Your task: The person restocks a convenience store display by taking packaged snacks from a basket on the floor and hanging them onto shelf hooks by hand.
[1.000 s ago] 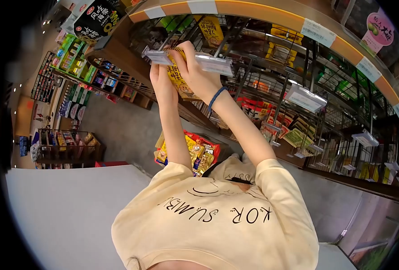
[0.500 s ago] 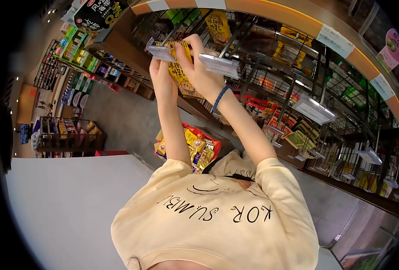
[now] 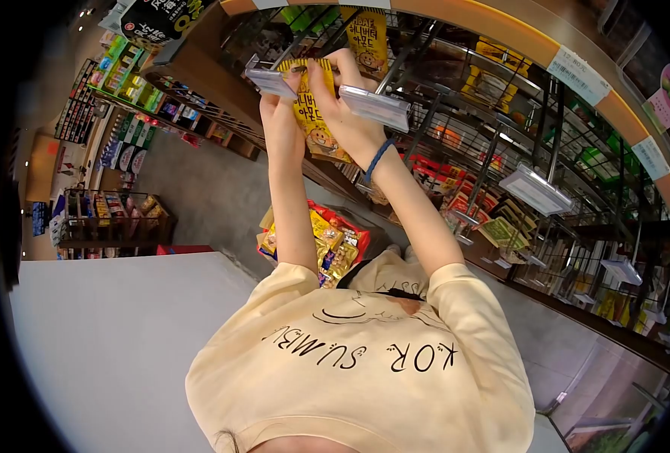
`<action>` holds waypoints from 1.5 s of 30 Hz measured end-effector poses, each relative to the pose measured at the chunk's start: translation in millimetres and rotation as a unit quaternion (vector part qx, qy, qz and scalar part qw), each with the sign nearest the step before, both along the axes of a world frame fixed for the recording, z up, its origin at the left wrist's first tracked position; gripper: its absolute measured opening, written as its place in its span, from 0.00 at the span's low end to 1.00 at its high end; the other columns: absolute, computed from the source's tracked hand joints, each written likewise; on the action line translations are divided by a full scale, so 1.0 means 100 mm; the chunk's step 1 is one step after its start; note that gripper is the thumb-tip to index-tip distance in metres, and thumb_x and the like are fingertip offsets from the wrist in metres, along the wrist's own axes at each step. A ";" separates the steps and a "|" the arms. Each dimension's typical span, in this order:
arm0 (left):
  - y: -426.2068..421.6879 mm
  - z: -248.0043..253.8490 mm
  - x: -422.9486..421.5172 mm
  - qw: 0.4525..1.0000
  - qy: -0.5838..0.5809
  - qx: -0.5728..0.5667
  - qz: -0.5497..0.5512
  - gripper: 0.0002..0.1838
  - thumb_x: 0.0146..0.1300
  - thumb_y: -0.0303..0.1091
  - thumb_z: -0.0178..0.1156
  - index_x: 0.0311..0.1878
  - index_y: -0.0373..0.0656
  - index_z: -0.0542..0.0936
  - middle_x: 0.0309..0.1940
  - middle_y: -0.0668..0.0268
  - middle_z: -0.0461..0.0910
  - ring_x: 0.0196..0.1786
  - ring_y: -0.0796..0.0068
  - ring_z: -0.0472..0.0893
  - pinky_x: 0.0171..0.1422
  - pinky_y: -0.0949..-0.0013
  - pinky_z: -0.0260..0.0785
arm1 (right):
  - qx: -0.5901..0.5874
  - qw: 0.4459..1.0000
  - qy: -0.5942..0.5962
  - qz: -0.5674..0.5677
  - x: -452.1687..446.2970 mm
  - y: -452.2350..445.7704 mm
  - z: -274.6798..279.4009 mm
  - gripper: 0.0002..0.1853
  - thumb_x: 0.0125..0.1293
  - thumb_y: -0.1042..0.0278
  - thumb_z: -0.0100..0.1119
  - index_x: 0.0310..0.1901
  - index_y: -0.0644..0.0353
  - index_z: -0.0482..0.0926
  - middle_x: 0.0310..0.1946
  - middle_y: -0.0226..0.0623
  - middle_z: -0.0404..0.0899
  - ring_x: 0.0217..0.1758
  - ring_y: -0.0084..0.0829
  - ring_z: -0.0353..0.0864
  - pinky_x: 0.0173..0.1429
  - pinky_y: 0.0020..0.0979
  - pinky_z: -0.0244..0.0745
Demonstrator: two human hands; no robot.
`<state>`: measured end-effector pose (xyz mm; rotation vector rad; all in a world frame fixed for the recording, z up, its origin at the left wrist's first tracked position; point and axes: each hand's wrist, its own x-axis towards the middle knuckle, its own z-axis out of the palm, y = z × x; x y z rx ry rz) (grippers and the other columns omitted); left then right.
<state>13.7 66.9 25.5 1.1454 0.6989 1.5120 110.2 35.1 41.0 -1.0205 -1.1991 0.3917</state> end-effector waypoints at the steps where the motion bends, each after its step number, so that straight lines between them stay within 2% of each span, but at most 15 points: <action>1: 0.00 -0.01 0.02 1.000 0.006 -0.014 0.012 0.10 0.63 0.28 0.55 0.46 0.35 0.75 0.41 0.67 0.78 0.43 0.81 0.75 0.50 0.75 0.65 | -0.017 1.000 -0.015 -0.003 0.03 -0.01 0.02 0.08 0.66 0.67 0.54 0.36 0.61 0.68 0.13 0.35 0.73 0.14 0.18 0.69 0.19 0.25 0.58; 3: -0.02 0.01 0.06 1.000 0.005 -0.004 0.008 0.10 0.63 0.29 0.56 0.45 0.35 0.75 0.41 0.67 0.78 0.43 0.82 0.74 0.50 0.76 0.65 | -0.036 0.999 -0.030 -0.007 0.05 -0.02 0.02 0.07 0.66 0.67 0.54 0.36 0.60 0.68 0.13 0.35 0.72 0.14 0.18 0.69 0.18 0.26 0.57; 6: -0.01 0.02 0.11 1.000 0.002 0.004 0.006 0.11 0.62 0.30 0.57 0.46 0.35 0.75 0.41 0.68 0.78 0.44 0.82 0.74 0.50 0.76 0.64 | 0.005 0.999 -0.043 -0.012 0.09 0.02 0.00 0.06 0.66 0.68 0.53 0.37 0.60 0.68 0.11 0.34 0.70 0.12 0.20 0.68 0.17 0.27 0.55; 11: 0.08 -0.06 0.13 1.000 0.026 0.005 0.014 0.15 0.62 0.31 0.58 0.49 0.33 0.75 0.44 0.66 0.77 0.47 0.80 0.73 0.53 0.75 0.63 | 0.044 0.988 -0.115 -0.090 0.12 0.13 -0.11 0.07 0.65 0.66 0.55 0.38 0.57 0.69 0.10 0.35 0.68 0.10 0.32 0.70 0.15 0.31 0.57; 12: 0.16 -0.10 0.14 0.998 0.048 0.032 0.026 0.15 0.63 0.31 0.58 0.50 0.34 0.73 0.45 0.66 0.76 0.48 0.80 0.73 0.53 0.75 0.63 | 0.044 0.988 -0.115 -0.090 0.13 0.14 -0.12 0.07 0.65 0.66 0.55 0.38 0.57 0.69 0.10 0.35 0.68 0.10 0.32 0.70 0.15 0.31 0.57; 14: 0.28 -0.18 0.15 0.995 0.068 0.058 0.039 0.15 0.64 0.31 0.57 0.51 0.35 0.72 0.46 0.66 0.75 0.49 0.80 0.73 0.54 0.74 0.63 | 0.003 0.984 -0.140 -0.111 0.17 0.16 -0.13 0.09 0.65 0.66 0.56 0.38 0.61 0.70 0.12 0.37 0.70 0.11 0.24 0.68 0.19 0.25 0.59; 17: 0.37 -0.20 0.19 0.996 0.071 0.043 0.010 0.13 0.64 0.29 0.56 0.51 0.36 0.73 0.46 0.64 0.76 0.46 0.80 0.75 0.51 0.75 0.66 | -0.002 0.981 -0.144 -0.127 0.22 0.22 -0.13 0.10 0.65 0.64 0.56 0.39 0.62 0.70 0.12 0.40 0.70 0.10 0.31 0.70 0.17 0.27 0.59; 20: 0.50 -0.28 0.25 0.984 0.125 0.119 0.032 0.12 0.64 0.28 0.55 0.50 0.37 0.74 0.45 0.63 0.77 0.44 0.80 0.76 0.48 0.76 0.68 | 0.040 0.970 -0.179 -0.157 0.29 0.29 -0.15 0.11 0.65 0.62 0.56 0.39 0.62 0.70 0.11 0.42 0.70 0.11 0.37 0.72 0.16 0.30 0.59; 22: 0.51 -0.27 0.33 0.988 0.084 0.131 0.013 0.11 0.64 0.27 0.54 0.49 0.36 0.73 0.44 0.64 0.77 0.44 0.80 0.76 0.46 0.77 0.68 | 0.051 0.966 -0.187 -0.170 0.32 0.34 -0.16 0.12 0.65 0.61 0.56 0.39 0.62 0.70 0.11 0.41 0.70 0.11 0.38 0.72 0.16 0.31 0.60; 26: 0.57 -0.21 0.41 0.987 0.086 0.137 -0.005 0.11 0.64 0.27 0.54 0.47 0.34 0.74 0.41 0.65 0.77 0.41 0.81 0.76 0.44 0.77 0.69 | 0.069 0.951 -0.215 -0.213 0.41 0.47 -0.21 0.13 0.65 0.59 0.56 0.39 0.61 0.70 0.10 0.40 0.69 0.11 0.39 0.71 0.15 0.33 0.61; 27: 0.62 -0.20 0.45 0.985 0.072 0.155 0.001 0.10 0.63 0.28 0.55 0.45 0.33 0.75 0.37 0.66 0.78 0.38 0.82 0.75 0.40 0.77 0.68 | 0.035 0.958 -0.196 -0.207 0.43 0.50 -0.20 0.15 0.66 0.57 0.54 0.40 0.61 0.71 0.10 0.39 0.70 0.10 0.37 0.71 0.15 0.31 0.60; 32: 0.80 -0.21 0.58 0.982 0.074 0.175 0.011 0.10 0.63 0.32 0.56 0.42 0.34 0.76 0.32 0.66 0.78 0.33 0.84 0.73 0.35 0.77 0.64 | 0.025 0.955 -0.201 -0.215 0.55 0.60 -0.19 0.19 0.67 0.52 0.51 0.43 0.64 0.72 0.11 0.38 0.72 0.10 0.33 0.71 0.16 0.29 0.60; 34: 0.92 -0.29 0.60 0.978 0.108 0.181 0.010 0.11 0.63 0.33 0.57 0.43 0.34 0.76 0.33 0.66 0.79 0.33 0.84 0.74 0.36 0.77 0.64 | 0.006 0.953 -0.202 -0.228 0.56 0.63 -0.18 0.19 0.67 0.52 0.51 0.43 0.64 0.73 0.12 0.39 0.72 0.11 0.36 0.72 0.17 0.30 0.62; 35: 1.03 -0.37 0.63 0.968 0.113 0.222 0.032 0.12 0.63 0.34 0.58 0.44 0.34 0.76 0.34 0.65 0.79 0.34 0.83 0.75 0.38 0.77 0.66 | 0.008 0.952 -0.202 -0.228 0.57 0.64 -0.18 0.19 0.67 0.52 0.51 0.43 0.64 0.73 0.12 0.39 0.72 0.11 0.36 0.72 0.17 0.30 0.62; 45: 1.26 -0.43 0.69 0.963 0.163 0.213 0.035 0.14 0.63 0.37 0.58 0.46 0.37 0.77 0.36 0.67 0.80 0.34 0.84 0.76 0.38 0.78 0.67 | -0.053 0.920 -0.246 -0.300 0.55 0.62 -0.06 0.17 0.66 0.52 0.50 0.43 0.60 0.73 0.14 0.45 0.75 0.19 0.47 0.77 0.22 0.40 0.70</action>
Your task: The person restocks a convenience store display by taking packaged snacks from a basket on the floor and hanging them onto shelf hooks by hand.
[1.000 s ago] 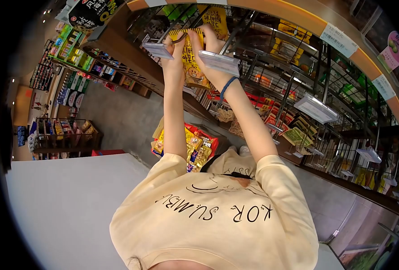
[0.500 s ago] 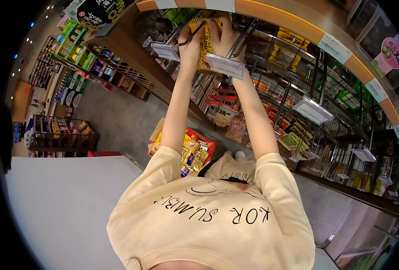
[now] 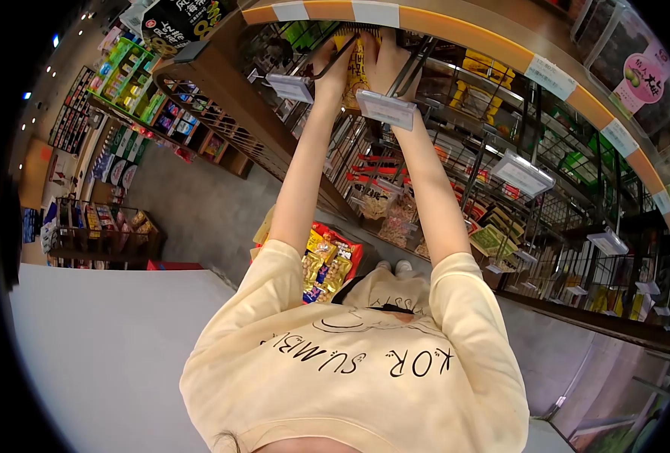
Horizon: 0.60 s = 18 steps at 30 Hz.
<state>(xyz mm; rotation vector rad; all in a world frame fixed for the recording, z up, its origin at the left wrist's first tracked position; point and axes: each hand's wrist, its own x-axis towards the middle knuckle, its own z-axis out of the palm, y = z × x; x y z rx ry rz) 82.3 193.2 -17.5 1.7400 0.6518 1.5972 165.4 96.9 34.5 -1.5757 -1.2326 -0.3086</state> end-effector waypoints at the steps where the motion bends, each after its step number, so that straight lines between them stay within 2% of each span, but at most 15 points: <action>1: 0.01 0.01 0.01 1.000 0.007 0.007 0.007 0.14 0.63 0.37 0.59 0.47 0.37 0.77 0.36 0.67 0.80 0.34 0.84 0.76 0.38 0.78 0.67 | -0.009 1.000 -0.011 -0.015 0.01 0.00 0.01 0.17 0.66 0.52 0.50 0.42 0.60 0.74 0.15 0.46 0.75 0.21 0.48 0.78 0.23 0.41 0.71; 4: 0.08 0.00 0.01 0.998 0.044 -0.047 0.021 0.15 0.63 0.38 0.59 0.47 0.39 0.78 0.35 0.68 0.80 0.33 0.84 0.75 0.37 0.78 0.65 | -0.015 0.999 -0.017 -0.024 0.01 0.00 0.04 0.18 0.66 0.51 0.49 0.42 0.59 0.75 0.16 0.47 0.76 0.23 0.49 0.79 0.25 0.40 0.73; 7: 0.05 0.08 -0.01 1.000 0.025 -0.010 -0.008 0.14 0.63 0.38 0.59 0.47 0.41 0.78 0.34 0.69 0.79 0.33 0.83 0.74 0.35 0.78 0.64 | -0.035 0.999 -0.019 -0.036 0.00 -0.02 0.06 0.20 0.66 0.49 0.48 0.42 0.60 0.76 0.18 0.48 0.77 0.26 0.49 0.79 0.27 0.41 0.74; 8: 0.00 0.11 -0.03 0.996 0.023 -0.081 -0.026 0.14 0.63 0.38 0.59 0.47 0.41 0.78 0.34 0.70 0.78 0.34 0.83 0.74 0.35 0.78 0.64 | -0.033 0.998 -0.021 -0.039 0.00 -0.03 0.07 0.20 0.66 0.49 0.48 0.42 0.60 0.76 0.18 0.48 0.77 0.26 0.49 0.79 0.27 0.41 0.74; 10: -0.14 0.15 -0.08 0.988 0.020 -0.148 -0.049 0.13 0.62 0.38 0.59 0.48 0.42 0.78 0.35 0.70 0.78 0.35 0.83 0.74 0.35 0.77 0.63 | 0.005 1.000 -0.014 -0.007 0.04 -0.03 0.01 0.19 0.65 0.51 0.51 0.41 0.61 0.77 0.22 0.48 0.79 0.28 0.47 0.81 0.29 0.39 0.75; 12: -0.27 0.17 -0.11 0.979 -0.068 -0.141 -0.132 0.16 0.61 0.39 0.61 0.48 0.41 0.78 0.36 0.70 0.76 0.40 0.83 0.74 0.37 0.78 0.63 | 0.009 1.000 0.013 0.007 0.06 -0.05 -0.07 0.18 0.64 0.52 0.53 0.41 0.61 0.77 0.24 0.47 0.80 0.28 0.46 0.81 0.31 0.37 0.75; 13: -0.42 0.22 -0.14 0.978 -0.069 -0.138 -0.138 0.16 0.61 0.39 0.61 0.48 0.41 0.78 0.36 0.70 0.76 0.40 0.83 0.74 0.37 0.78 0.63 | 0.012 0.999 0.042 0.024 0.07 -0.06 -0.10 0.17 0.64 0.53 0.55 0.40 0.61 0.77 0.26 0.46 0.81 0.29 0.45 0.82 0.32 0.36 0.75; 14: -0.56 0.27 -0.17 0.973 -0.077 -0.174 -0.131 0.17 0.60 0.40 0.62 0.48 0.41 0.77 0.38 0.70 0.76 0.41 0.82 0.73 0.38 0.78 0.63 | -0.014 0.998 0.058 0.033 0.08 -0.07 -0.12 0.15 0.64 0.55 0.53 0.40 0.60 0.76 0.29 0.41 0.81 0.30 0.41 0.82 0.36 0.37 0.76; 15: -0.63 0.32 -0.18 0.966 -0.085 -0.210 -0.124 0.19 0.59 0.41 0.63 0.48 0.40 0.76 0.40 0.69 0.75 0.43 0.81 0.73 0.39 0.77 0.63 | -0.011 0.998 0.056 0.028 0.08 -0.08 -0.16 0.15 0.64 0.55 0.53 0.40 0.60 0.76 0.29 0.41 0.81 0.30 0.41 0.82 0.36 0.37 0.76; 16: -0.58 0.26 -0.20 0.965 -0.052 -0.213 -0.141 0.23 0.59 0.43 0.63 0.52 0.38 0.72 0.45 0.65 0.74 0.45 0.78 0.72 0.45 0.75 0.64 | -0.016 0.997 0.059 0.038 0.08 -0.09 -0.21 0.16 0.65 0.55 0.53 0.40 0.61 0.75 0.30 0.42 0.81 0.31 0.41 0.82 0.36 0.36 0.76; 18: -0.52 0.03 -0.15 0.971 -0.078 -0.193 -0.120 0.24 0.60 0.42 0.62 0.54 0.38 0.70 0.46 0.64 0.74 0.46 0.77 0.72 0.49 0.74 0.63 | -0.041 0.996 0.064 0.053 0.08 -0.15 -0.23 0.16 0.65 0.55 0.52 0.41 0.61 0.74 0.32 0.42 0.81 0.33 0.39 0.82 0.37 0.34 0.76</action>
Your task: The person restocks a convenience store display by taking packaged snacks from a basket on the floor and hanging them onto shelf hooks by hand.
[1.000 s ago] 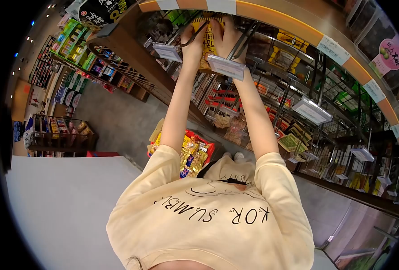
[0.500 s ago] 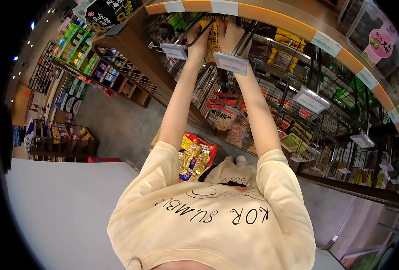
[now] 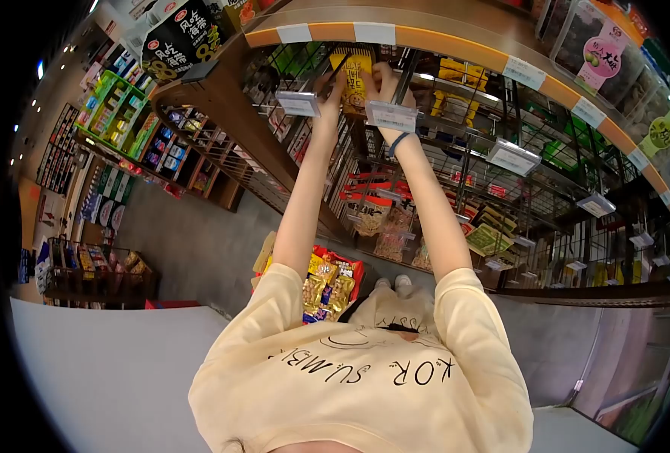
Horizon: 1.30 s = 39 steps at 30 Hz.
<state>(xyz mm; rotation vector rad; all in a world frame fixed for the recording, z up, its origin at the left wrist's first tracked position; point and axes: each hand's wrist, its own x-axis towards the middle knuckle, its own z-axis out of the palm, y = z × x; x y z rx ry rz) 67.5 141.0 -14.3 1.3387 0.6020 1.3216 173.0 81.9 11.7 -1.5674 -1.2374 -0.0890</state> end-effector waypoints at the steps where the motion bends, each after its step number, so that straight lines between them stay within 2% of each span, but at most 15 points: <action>1: -0.04 -0.01 0.01 0.999 -0.020 0.011 0.035 0.25 0.61 0.41 0.61 0.56 0.38 0.68 0.47 0.63 0.73 0.48 0.75 0.72 0.52 0.73 0.63 | 0.001 1.000 -0.003 -0.006 -0.02 -0.06 0.00 0.16 0.65 0.55 0.52 0.41 0.61 0.74 0.32 0.42 0.81 0.33 0.39 0.82 0.37 0.34 0.76; 3: -0.13 -0.05 -0.03 0.999 -0.019 -0.020 0.023 0.24 0.63 0.39 0.59 0.57 0.37 0.66 0.47 0.61 0.73 0.51 0.74 0.71 0.56 0.72 0.60 | 0.002 0.995 0.073 0.061 -0.05 -0.15 -0.04 0.12 0.65 0.58 0.53 0.40 0.60 0.74 0.31 0.40 0.80 0.34 0.39 0.82 0.39 0.33 0.76; 7: -0.35 -0.14 -0.11 0.997 -0.059 -0.019 0.047 0.18 0.64 0.37 0.57 0.52 0.37 0.69 0.45 0.64 0.72 0.49 0.76 0.70 0.56 0.73 0.59 | 0.039 0.996 -0.075 -0.001 -0.03 -0.30 -0.26 0.09 0.62 0.66 0.58 0.39 0.62 0.76 0.30 0.39 0.81 0.33 0.33 0.81 0.37 0.32 0.76; 11: -0.89 -0.19 -0.42 0.997 -0.045 -0.002 0.061 0.10 0.66 0.33 0.53 0.47 0.40 0.73 0.39 0.69 0.73 0.43 0.83 0.70 0.48 0.77 0.61 | -0.022 1.000 0.020 0.008 -0.16 -0.64 -0.38 0.11 0.63 0.60 0.54 0.41 0.58 0.76 0.32 0.39 0.81 0.32 0.39 0.80 0.36 0.33 0.74; 13: -1.29 -0.27 -0.68 0.998 -0.036 -0.048 0.009 0.09 0.68 0.34 0.52 0.45 0.39 0.73 0.34 0.70 0.73 0.39 0.82 0.72 0.46 0.76 0.63 | 0.011 0.998 0.058 0.022 -0.48 -1.04 -0.19 0.09 0.64 0.65 0.54 0.40 0.60 0.76 0.32 0.40 0.81 0.32 0.38 0.81 0.35 0.32 0.75; 17: -2.08 -0.89 -1.16 0.983 -0.007 -0.179 -0.027 0.10 0.67 0.35 0.52 0.46 0.41 0.74 0.34 0.71 0.75 0.39 0.83 0.72 0.44 0.77 0.63 | -0.015 0.998 0.012 0.068 -0.94 -1.72 -0.56 0.07 0.62 0.69 0.56 0.40 0.58 0.75 0.30 0.40 0.80 0.34 0.38 0.81 0.38 0.33 0.75; 21: -2.92 -1.77 -1.61 0.954 0.104 -0.280 0.009 0.11 0.67 0.36 0.52 0.48 0.41 0.74 0.34 0.70 0.76 0.39 0.81 0.74 0.44 0.78 0.65 | -0.205 0.963 0.078 0.156 -1.22 -2.63 -1.14 0.07 0.60 0.69 0.55 0.41 0.56 0.74 0.31 0.39 0.80 0.36 0.38 0.81 0.37 0.34 0.75; 23: -3.33 -2.01 -1.88 0.934 0.174 -0.301 -0.089 0.13 0.66 0.36 0.52 0.50 0.40 0.72 0.37 0.67 0.76 0.41 0.79 0.75 0.48 0.76 0.66 | -0.269 0.948 0.073 0.152 -1.25 -3.19 -1.38 0.08 0.60 0.67 0.55 0.41 0.56 0.74 0.32 0.39 0.80 0.36 0.38 0.81 0.38 0.35 0.74; 24: -3.52 -2.36 -2.00 0.943 0.185 -0.238 -0.143 0.14 0.66 0.35 0.51 0.52 0.38 0.70 0.40 0.64 0.76 0.44 0.77 0.76 0.50 0.75 0.66 | -0.319 0.936 0.065 0.136 -1.25 -3.46 -1.50 0.08 0.61 0.65 0.54 0.41 0.55 0.74 0.33 0.39 0.81 0.37 0.38 0.81 0.38 0.35 0.74; 27: -3.92 -1.86 -2.12 0.835 0.432 -0.199 -0.274 0.19 0.60 0.39 0.56 0.51 0.38 0.71 0.46 0.56 0.76 0.54 0.65 0.75 0.56 0.66 0.66 | -0.416 0.901 0.090 0.090 -1.14 -4.25 -1.87 0.10 0.61 0.63 0.53 0.43 0.54 0.75 0.35 0.39 0.82 0.41 0.39 0.81 0.42 0.36 0.74; 28: -4.07 -1.88 -2.13 0.832 0.437 -0.205 -0.274 0.19 0.60 0.39 0.56 0.51 0.38 0.71 0.46 0.56 0.76 0.54 0.65 0.75 0.56 0.66 0.66 | -0.432 0.894 0.088 0.075 -1.11 -4.49 -1.90 0.11 0.61 0.63 0.52 0.43 0.56 0.75 0.35 0.39 0.82 0.41 0.40 0.81 0.43 0.37 0.74; 30: -4.33 -1.93 -2.08 0.760 0.583 0.118 -0.264 0.21 0.57 0.42 0.58 0.50 0.39 0.72 0.46 0.55 0.76 0.55 0.60 0.73 0.56 0.57 0.63 | -0.458 0.883 0.087 0.054 -1.03 -4.87 -2.07 0.11 0.61 0.63 0.52 0.44 0.56 0.75 0.35 0.40 0.82 0.41 0.41 0.81 0.43 0.38 0.74; 31: -4.44 -1.90 -2.02 0.756 0.586 0.114 -0.268 0.21 0.57 0.42 0.58 0.50 0.39 0.72 0.46 0.55 0.76 0.55 0.60 0.73 0.56 0.57 0.63 | -0.481 0.872 0.080 0.030 -1.01 -5.05 -2.14 0.12 0.61 0.63 0.52 0.44 0.57 0.74 0.35 0.40 0.82 0.41 0.42 0.81 0.43 0.39 0.74; 33: -4.62 -1.83 -1.85 0.689 0.646 0.203 -0.258 0.24 0.55 0.40 0.59 0.54 0.41 0.70 0.44 0.56 0.75 0.51 0.59 0.73 0.54 0.58 0.63 | -0.491 0.867 0.082 0.019 -0.96 -5.30 -2.22 0.13 0.61 0.63 0.53 0.45 0.57 0.74 0.35 0.41 0.81 0.41 0.43 0.80 0.43 0.39 0.74; 39: -5.22 -1.78 -1.63 0.737 0.601 0.203 -0.235 0.24 0.54 0.41 0.59 0.54 0.43 0.70 0.45 0.58 0.75 0.50 0.58 0.74 0.52 0.58 0.64 | -0.483 0.872 0.063 0.046 -1.18 -5.46 -2.31 0.15 0.60 0.64 0.54 0.48 0.57 0.73 0.37 0.41 0.81 0.41 0.44 0.80 0.43 0.40 0.74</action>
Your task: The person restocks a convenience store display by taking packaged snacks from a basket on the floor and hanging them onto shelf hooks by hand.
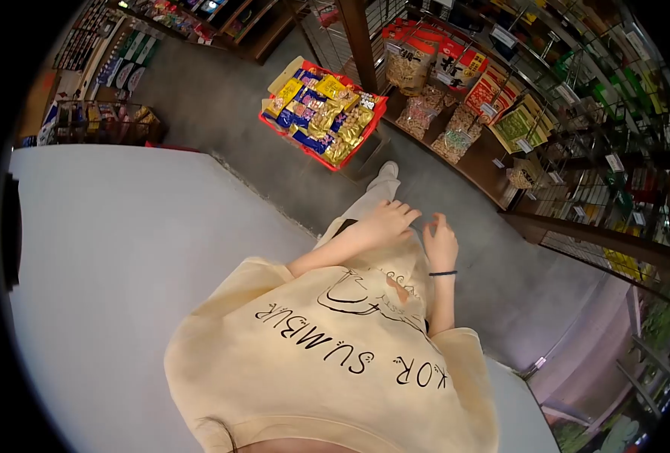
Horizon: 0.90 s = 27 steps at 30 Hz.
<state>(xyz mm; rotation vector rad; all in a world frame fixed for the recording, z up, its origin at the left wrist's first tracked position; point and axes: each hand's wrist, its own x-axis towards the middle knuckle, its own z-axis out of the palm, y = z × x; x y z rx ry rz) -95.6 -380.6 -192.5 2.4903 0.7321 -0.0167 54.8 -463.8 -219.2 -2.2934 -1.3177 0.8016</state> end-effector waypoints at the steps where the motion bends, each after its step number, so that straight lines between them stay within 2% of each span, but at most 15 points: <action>1: -0.08 -0.01 -0.03 1.000 -0.002 0.002 0.008 0.24 0.54 0.41 0.59 0.54 0.43 0.70 0.45 0.58 0.75 0.50 0.58 0.74 0.52 0.58 0.64 | 0.007 1.000 0.022 0.016 -0.07 0.03 0.00 0.16 0.60 0.63 0.54 0.48 0.58 0.73 0.38 0.41 0.81 0.42 0.45 0.80 0.43 0.41 0.74; 3: -0.22 -0.05 -0.14 0.998 -0.010 -0.057 0.010 0.25 0.55 0.42 0.58 0.55 0.43 0.69 0.45 0.58 0.75 0.51 0.58 0.74 0.52 0.58 0.64 | 0.018 0.998 0.019 0.063 -0.10 0.07 -0.05 0.16 0.59 0.63 0.55 0.49 0.58 0.72 0.38 0.42 0.81 0.42 0.45 0.80 0.43 0.41 0.74; 4: -0.20 -0.08 -0.25 0.999 -0.008 -0.051 0.018 0.25 0.55 0.42 0.58 0.55 0.43 0.69 0.45 0.58 0.75 0.51 0.58 0.74 0.52 0.58 0.64 | 0.032 0.994 0.023 0.102 -0.19 0.12 -0.06 0.17 0.59 0.63 0.56 0.49 0.58 0.72 0.39 0.43 0.80 0.42 0.45 0.80 0.43 0.41 0.74; 6: -0.17 -0.10 -0.40 0.996 0.077 -0.048 0.022 0.26 0.56 0.42 0.57 0.56 0.43 0.68 0.46 0.57 0.74 0.52 0.58 0.73 0.54 0.56 0.64 | 0.011 0.990 0.000 0.141 -0.26 0.18 -0.05 0.19 0.58 0.61 0.56 0.51 0.58 0.71 0.39 0.44 0.80 0.42 0.45 0.79 0.45 0.41 0.74; 7: -0.15 -0.07 -0.47 0.996 0.074 -0.045 0.029 0.26 0.56 0.42 0.57 0.56 0.43 0.68 0.46 0.57 0.74 0.52 0.58 0.73 0.54 0.56 0.64 | -0.015 0.984 0.000 0.179 -0.28 0.19 -0.09 0.20 0.59 0.59 0.56 0.51 0.57 0.71 0.40 0.45 0.80 0.43 0.46 0.79 0.45 0.41 0.74; 9: -0.09 -0.02 -0.58 0.987 0.147 -0.045 0.050 0.25 0.58 0.42 0.57 0.56 0.43 0.68 0.48 0.55 0.74 0.53 0.57 0.73 0.55 0.55 0.63 | -0.057 0.971 0.014 0.233 -0.25 0.20 -0.17 0.23 0.58 0.54 0.54 0.53 0.57 0.70 0.43 0.47 0.79 0.46 0.46 0.78 0.48 0.42 0.73; 13: 0.07 -0.09 -0.77 0.977 0.177 -0.065 0.104 0.25 0.58 0.43 0.56 0.57 0.43 0.68 0.49 0.55 0.74 0.53 0.56 0.73 0.56 0.54 0.63 | -0.086 0.959 -0.001 0.269 -0.25 0.27 -0.29 0.24 0.58 0.54 0.54 0.54 0.57 0.70 0.44 0.47 0.78 0.48 0.46 0.77 0.49 0.43 0.72; 15: 0.15 -0.13 -0.79 0.969 0.176 -0.041 0.168 0.26 0.58 0.44 0.56 0.58 0.43 0.68 0.50 0.55 0.74 0.54 0.56 0.73 0.56 0.54 0.63 | -0.089 0.961 0.006 0.262 -0.21 0.32 -0.29 0.25 0.57 0.55 0.54 0.54 0.57 0.70 0.45 0.46 0.78 0.49 0.45 0.77 0.50 0.43 0.72; 19: 0.41 -0.17 -0.74 0.965 0.186 -0.076 0.172 0.27 0.58 0.46 0.55 0.58 0.43 0.68 0.50 0.55 0.74 0.55 0.56 0.72 0.57 0.53 0.63 | -0.097 0.965 0.006 0.243 -0.16 0.47 -0.37 0.24 0.57 0.55 0.54 0.54 0.58 0.71 0.45 0.46 0.78 0.49 0.45 0.77 0.49 0.43 0.73; 21: 0.64 -0.24 -0.68 0.967 0.151 -0.096 0.183 0.28 0.57 0.46 0.55 0.58 0.43 0.68 0.50 0.54 0.74 0.57 0.55 0.71 0.59 0.53 0.62 | -0.179 0.945 0.016 0.272 -0.12 0.66 -0.35 0.27 0.58 0.52 0.55 0.57 0.58 0.69 0.48 0.52 0.76 0.52 0.48 0.75 0.54 0.42 0.71; 22: 0.77 -0.28 -0.66 0.966 0.146 -0.102 0.187 0.28 0.57 0.46 0.55 0.58 0.43 0.68 0.50 0.54 0.74 0.57 0.55 0.71 0.59 0.53 0.62 | -0.185 0.943 0.011 0.275 -0.12 0.77 -0.36 0.27 0.58 0.52 0.55 0.57 0.58 0.69 0.48 0.52 0.76 0.52 0.48 0.75 0.54 0.42 0.71; 25: 1.19 -0.40 -0.69 0.956 0.143 -0.109 0.231 0.28 0.58 0.46 0.55 0.58 0.42 0.68 0.51 0.54 0.74 0.57 0.54 0.71 0.59 0.53 0.62 | -0.185 0.932 -0.009 0.312 -0.15 1.14 -0.47 0.27 0.60 0.53 0.54 0.57 0.59 0.68 0.49 0.53 0.75 0.53 0.49 0.74 0.54 0.41 0.70; 27: 1.50 -0.51 -0.79 0.940 0.137 -0.113 0.291 0.28 0.57 0.46 0.55 0.59 0.42 0.67 0.51 0.54 0.74 0.58 0.53 0.70 0.60 0.53 0.62 | -0.112 0.935 -0.022 0.336 -0.22 1.41 -0.60 0.25 0.58 0.55 0.55 0.54 0.60 0.70 0.45 0.46 0.78 0.48 0.45 0.78 0.49 0.42 0.73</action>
